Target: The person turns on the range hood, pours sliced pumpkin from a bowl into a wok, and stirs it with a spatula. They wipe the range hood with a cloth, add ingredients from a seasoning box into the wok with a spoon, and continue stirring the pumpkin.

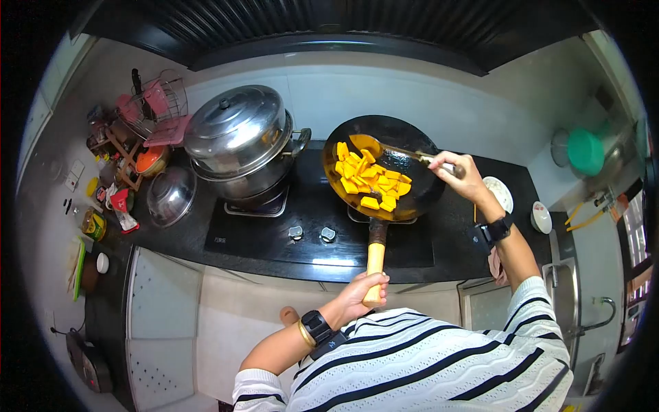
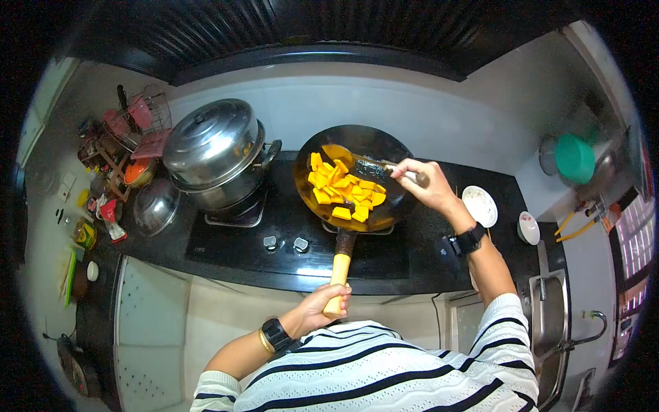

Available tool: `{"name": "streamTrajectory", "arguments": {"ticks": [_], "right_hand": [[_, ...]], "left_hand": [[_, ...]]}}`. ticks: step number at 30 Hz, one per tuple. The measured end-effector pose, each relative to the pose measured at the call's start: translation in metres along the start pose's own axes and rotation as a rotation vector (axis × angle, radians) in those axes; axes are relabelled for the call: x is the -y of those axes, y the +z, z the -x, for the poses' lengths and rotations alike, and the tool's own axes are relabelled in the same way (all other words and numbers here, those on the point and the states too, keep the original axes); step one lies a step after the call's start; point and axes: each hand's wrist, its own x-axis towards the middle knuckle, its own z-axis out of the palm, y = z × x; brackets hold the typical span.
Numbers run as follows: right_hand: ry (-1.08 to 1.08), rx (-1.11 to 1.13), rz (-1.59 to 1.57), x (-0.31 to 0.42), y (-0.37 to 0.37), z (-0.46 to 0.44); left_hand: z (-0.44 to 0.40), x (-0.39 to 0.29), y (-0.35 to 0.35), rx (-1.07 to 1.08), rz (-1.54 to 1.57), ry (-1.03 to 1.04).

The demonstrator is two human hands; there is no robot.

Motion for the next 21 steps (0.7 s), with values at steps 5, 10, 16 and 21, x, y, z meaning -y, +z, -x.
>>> {"name": "streamTrajectory", "arguments": {"ticks": [5,10,16,21], "right_hand": [[-0.259,0.083,0.267,0.004,0.033,-0.021],[-0.414,0.341,0.364,0.036,0.018,0.018],[-0.387,0.416,0.454,0.115,-0.043,0.068],[-0.270,0.497,0.416,0.146,-0.047,0.082]], "left_hand": [[-0.001,0.000,0.000,-0.034,-0.030,0.008],[0.002,0.001,0.000,-0.034,-0.023,0.019],[0.002,-0.001,0.001,0.011,-0.007,0.018],[0.004,0.000,0.006,0.001,-0.001,0.008]]}}
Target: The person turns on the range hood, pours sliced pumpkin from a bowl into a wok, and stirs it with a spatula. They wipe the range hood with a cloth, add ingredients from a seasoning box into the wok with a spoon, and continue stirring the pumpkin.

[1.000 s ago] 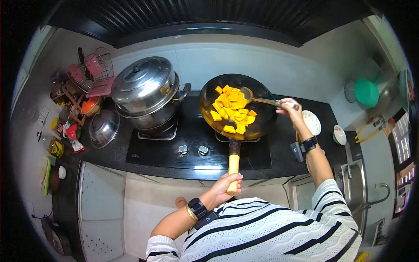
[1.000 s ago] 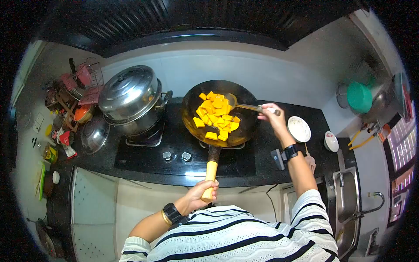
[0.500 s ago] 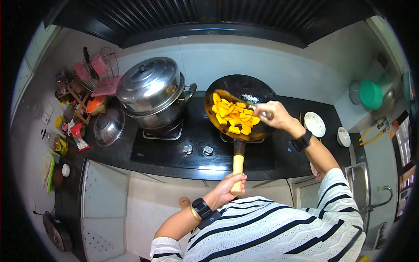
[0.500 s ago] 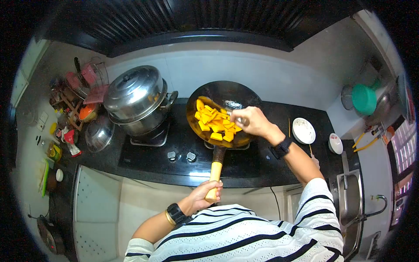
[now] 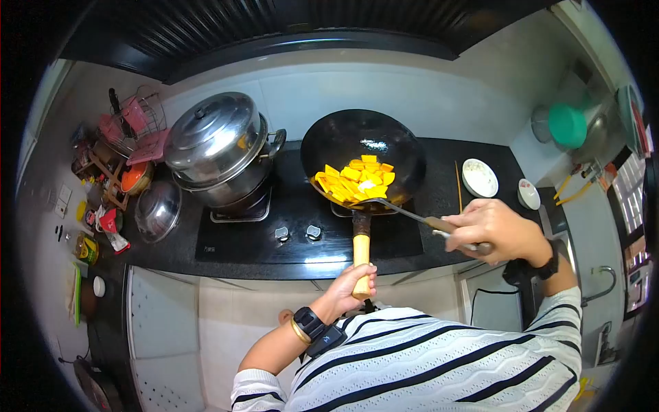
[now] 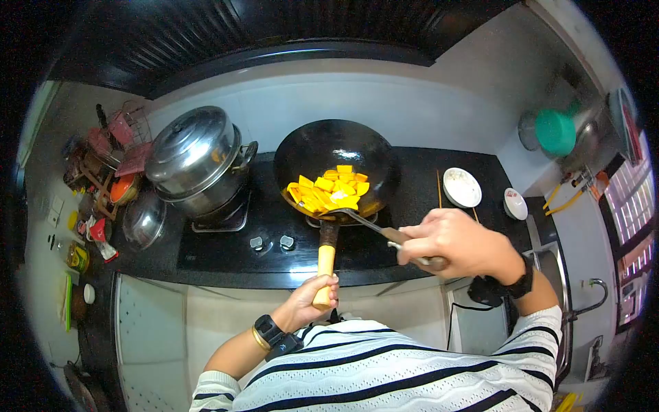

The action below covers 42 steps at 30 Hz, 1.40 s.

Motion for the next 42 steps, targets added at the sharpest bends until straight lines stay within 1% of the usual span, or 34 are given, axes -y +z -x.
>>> {"name": "streamTrajectory", "arguments": {"ticks": [1,2,5,7,8,9,11,12,13,14,16,19,20,21,23,25,27,28,29,31,32,33,35,37,38,39,40,41,42], "right_hand": [[-0.004,0.033,0.015,-0.001,0.009,-0.005],[0.003,0.012,0.050,-0.009,0.028,-0.009],[0.082,-0.049,0.106,-0.040,0.077,-0.028],[0.183,-0.105,0.139,-0.058,0.094,-0.034],[0.220,-0.202,0.114,-0.070,0.103,-0.034],[0.221,-0.346,0.099,-0.081,0.107,-0.032],[0.360,-0.520,-0.068,-0.096,0.102,-0.022],[0.511,-0.567,-0.300,-0.098,0.094,-0.014],[0.541,-0.601,-0.338,-0.109,0.088,-0.001],[0.494,-0.666,-0.357,-0.106,0.071,0.005],[0.513,-0.834,-0.646,-0.102,0.050,0.019],[0.736,-0.805,-0.577,-0.121,0.033,0.034],[0.743,-0.845,-0.624,-0.129,0.037,0.030],[0.784,-0.817,-0.734,-0.143,0.044,0.028],[0.811,-0.879,-0.947,-0.167,0.072,0.015],[0.840,-0.991,-1.145,-0.183,0.108,-0.003],[0.752,-0.992,-1.244,-0.171,0.136,-0.024],[0.672,-0.974,-1.231,-0.164,0.146,-0.032],[0.563,-0.927,-1.148,-0.156,0.151,-0.035],[0.445,-0.750,-0.891,-0.134,0.146,-0.033],[0.394,-0.637,-0.580,-0.113,0.126,-0.031],[0.324,-0.583,-0.447,-0.101,0.113,-0.026],[0.234,-0.507,-0.319,-0.093,0.086,-0.012],[0.428,-0.493,-0.446,-0.092,0.058,-0.001],[0.418,-0.528,-0.526,-0.095,0.044,-0.001],[0.428,-0.557,-0.685,-0.109,0.037,0.003],[0.468,-0.559,-0.714,-0.114,0.023,0.002],[0.644,-0.528,-0.685,-0.124,0.010,0.004],[0.732,-0.496,-0.711,-0.130,-0.001,0.003]], "left_hand": [[-0.001,0.001,-0.001,-0.012,-0.002,0.003],[-0.003,0.001,-0.001,-0.024,-0.004,0.008],[-0.006,0.002,-0.006,0.031,0.010,0.016],[-0.008,0.002,-0.009,0.027,0.002,0.011],[-0.009,0.002,-0.010,0.026,-0.007,-0.001],[-0.008,0.001,-0.010,0.026,-0.009,0.001],[-0.006,0.001,-0.007,0.024,-0.007,0.000],[-0.005,0.000,-0.005,0.027,-0.006,0.003],[-0.004,0.000,-0.004,0.021,0.006,0.003],[-0.003,0.001,-0.005,0.013,0.017,-0.001],[-0.004,0.002,-0.008,0.042,0.035,-0.016],[-0.010,0.002,-0.013,0.074,0.050,-0.031],[-0.010,0.001,-0.013,0.074,0.048,-0.037],[-0.009,0.000,-0.013,0.072,0.049,-0.030],[-0.008,-0.001,-0.011,0.052,0.041,-0.046],[-0.008,-0.001,-0.011,0.050,0.033,-0.038],[-0.007,0.000,-0.011,0.043,0.027,-0.033],[-0.006,-0.001,-0.011,0.045,0.024,-0.038],[-0.006,-0.001,-0.010,0.046,0.023,-0.044],[-0.006,-0.002,-0.010,0.044,0.022,-0.037],[-0.006,-0.001,-0.010,0.049,0.015,-0.038],[-0.006,-0.002,-0.010,0.045,0.015,-0.043],[-0.007,-0.002,-0.009,0.041,0.018,-0.047],[-0.005,-0.002,-0.007,0.031,0.007,-0.044],[-0.004,-0.002,-0.006,0.033,0.014,-0.044],[-0.004,-0.002,-0.006,0.036,0.022,-0.043],[-0.005,-0.002,-0.007,0.037,0.022,-0.043],[-0.006,-0.002,-0.008,0.031,0.027,-0.049],[-0.007,-0.002,-0.008,0.025,0.032,-0.055]]}}
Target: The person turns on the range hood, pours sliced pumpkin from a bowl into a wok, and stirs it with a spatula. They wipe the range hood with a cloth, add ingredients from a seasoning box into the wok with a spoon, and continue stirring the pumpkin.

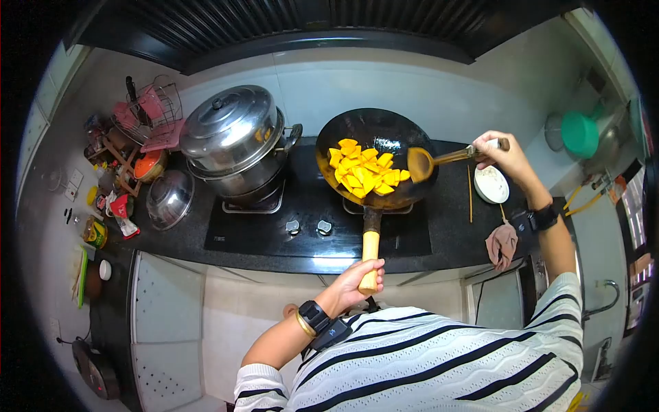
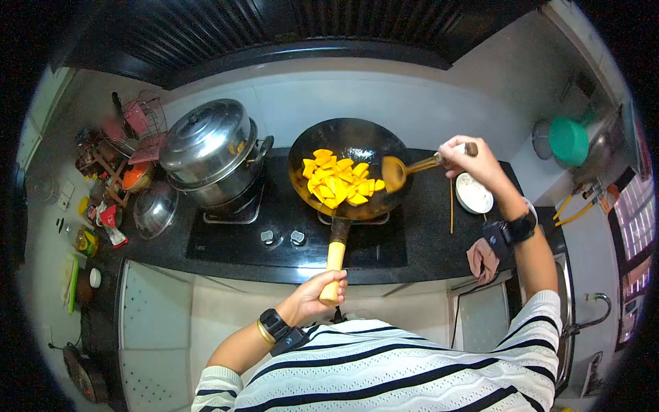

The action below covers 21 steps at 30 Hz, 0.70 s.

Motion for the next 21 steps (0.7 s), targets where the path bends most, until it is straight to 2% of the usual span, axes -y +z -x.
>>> {"name": "streamTrajectory", "arguments": {"ticks": [2,3,6,8,11,15,21], "right_hand": [[0.168,-0.013,-0.030,0.002,-0.010,-0.013],[0.167,-0.011,-0.029,-0.005,-0.007,-0.017],[0.394,-0.029,-0.379,-0.033,0.028,-0.024],[0.307,-0.142,-0.744,-0.084,0.075,-0.030],[0.234,-0.276,-0.877,-0.087,0.117,-0.022],[0.110,-0.274,-0.770,-0.075,0.090,-0.026],[0.032,-0.240,-0.276,-0.039,0.012,-0.010]], "left_hand": [[0.002,0.000,0.002,-0.007,0.009,-0.001],[0.002,0.000,0.002,-0.015,0.018,-0.001],[0.000,0.001,-0.001,0.014,0.014,0.010],[0.003,0.000,0.000,0.006,0.007,0.015],[0.003,-0.001,0.003,0.003,-0.023,0.028],[0.003,0.000,0.000,-0.011,-0.042,0.031],[0.003,-0.002,0.001,-0.019,-0.044,0.012]]}}
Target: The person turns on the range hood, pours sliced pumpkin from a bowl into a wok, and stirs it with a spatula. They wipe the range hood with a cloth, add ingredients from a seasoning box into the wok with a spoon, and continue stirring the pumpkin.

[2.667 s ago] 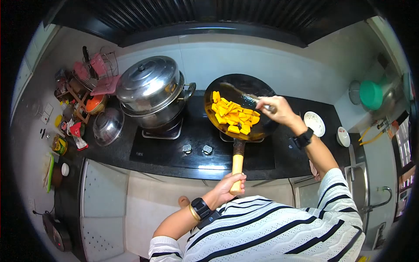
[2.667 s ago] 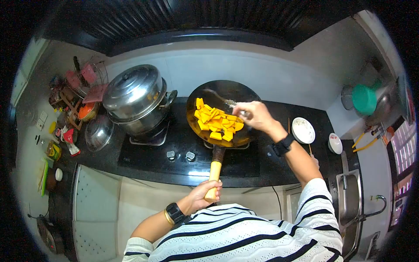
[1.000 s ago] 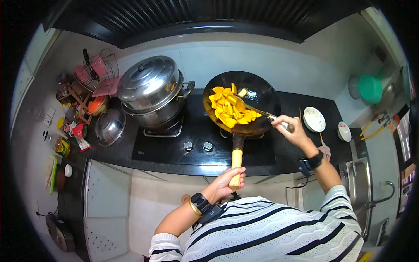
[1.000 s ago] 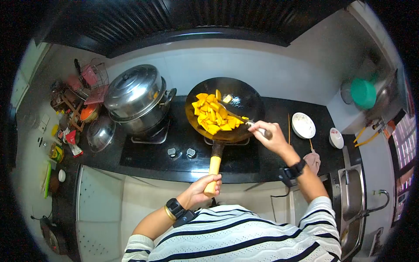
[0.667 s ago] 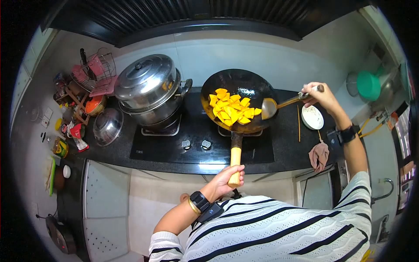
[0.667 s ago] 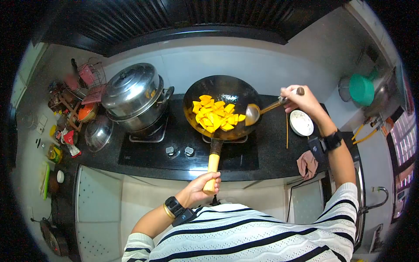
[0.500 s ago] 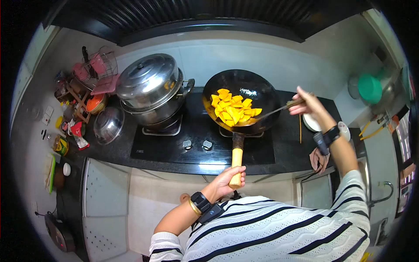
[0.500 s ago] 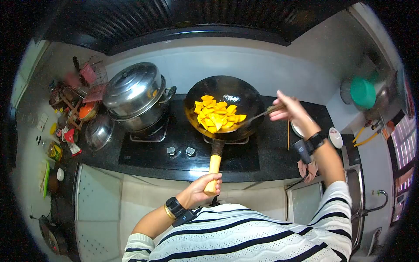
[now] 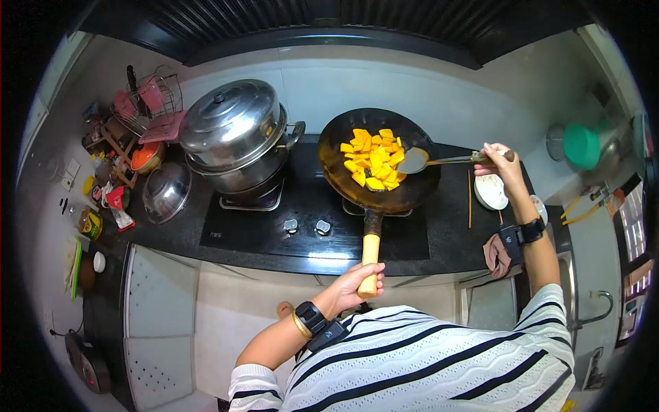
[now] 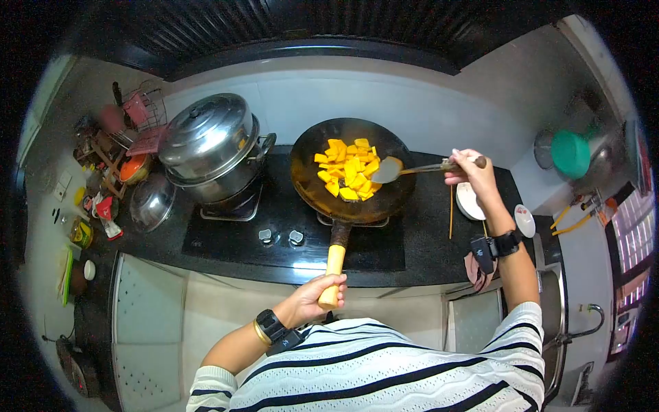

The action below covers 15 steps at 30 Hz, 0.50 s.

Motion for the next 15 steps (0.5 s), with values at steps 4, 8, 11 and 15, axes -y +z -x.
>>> {"name": "streamTrajectory", "arguments": {"ticks": [4,8,11,15], "right_hand": [[-0.021,0.010,0.138,-0.015,-0.001,-0.017],[-0.059,0.105,-0.117,-0.065,0.045,-0.024],[-0.586,0.238,0.486,-0.058,0.067,0.011],[-0.776,0.516,1.010,-0.024,0.069,0.079]], "left_hand": [[-0.004,0.000,-0.004,0.021,-0.017,-0.009],[-0.003,0.000,-0.008,0.047,-0.063,0.005],[-0.001,-0.001,-0.011,0.091,-0.087,0.017],[0.000,-0.005,-0.014,0.162,-0.077,0.013]]}}
